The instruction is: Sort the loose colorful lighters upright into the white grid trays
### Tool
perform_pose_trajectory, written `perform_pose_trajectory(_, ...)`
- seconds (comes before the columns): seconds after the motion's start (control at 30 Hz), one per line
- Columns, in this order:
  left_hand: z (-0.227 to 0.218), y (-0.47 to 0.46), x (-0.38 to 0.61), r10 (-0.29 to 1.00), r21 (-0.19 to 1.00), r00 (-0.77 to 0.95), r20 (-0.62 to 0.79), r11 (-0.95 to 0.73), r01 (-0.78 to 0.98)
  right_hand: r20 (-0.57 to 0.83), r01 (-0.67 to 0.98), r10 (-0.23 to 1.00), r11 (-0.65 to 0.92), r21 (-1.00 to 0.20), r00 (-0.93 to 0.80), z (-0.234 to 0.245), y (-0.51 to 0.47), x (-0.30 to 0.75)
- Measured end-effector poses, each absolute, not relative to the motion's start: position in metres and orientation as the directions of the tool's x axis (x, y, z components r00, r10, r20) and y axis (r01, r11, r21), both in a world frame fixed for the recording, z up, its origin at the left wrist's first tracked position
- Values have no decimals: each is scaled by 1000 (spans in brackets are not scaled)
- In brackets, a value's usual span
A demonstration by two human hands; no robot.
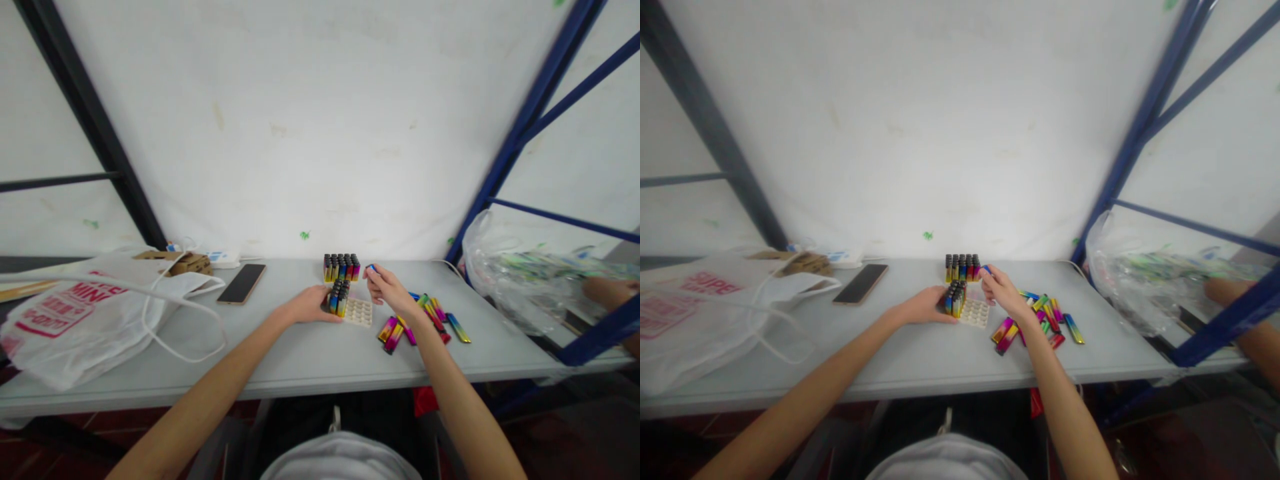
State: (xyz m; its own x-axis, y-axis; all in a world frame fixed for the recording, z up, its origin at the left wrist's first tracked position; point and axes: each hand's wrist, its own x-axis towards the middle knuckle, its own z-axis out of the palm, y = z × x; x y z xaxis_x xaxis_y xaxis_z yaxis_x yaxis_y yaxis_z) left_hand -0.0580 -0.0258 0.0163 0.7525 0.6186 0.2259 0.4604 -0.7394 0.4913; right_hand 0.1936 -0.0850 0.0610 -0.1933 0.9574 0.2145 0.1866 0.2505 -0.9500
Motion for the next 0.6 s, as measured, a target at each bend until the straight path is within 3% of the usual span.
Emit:
perform_pose_trajectory(0.27,19,-29,-59,615,549,747,254,-728,412,431,592,900,314,-742,63,43,-76,172)
perform_pose_trajectory(0.6,20,-29,-58,606,492,761,232,-748,446,472,616,878,332,-714,74,40,-77,168)
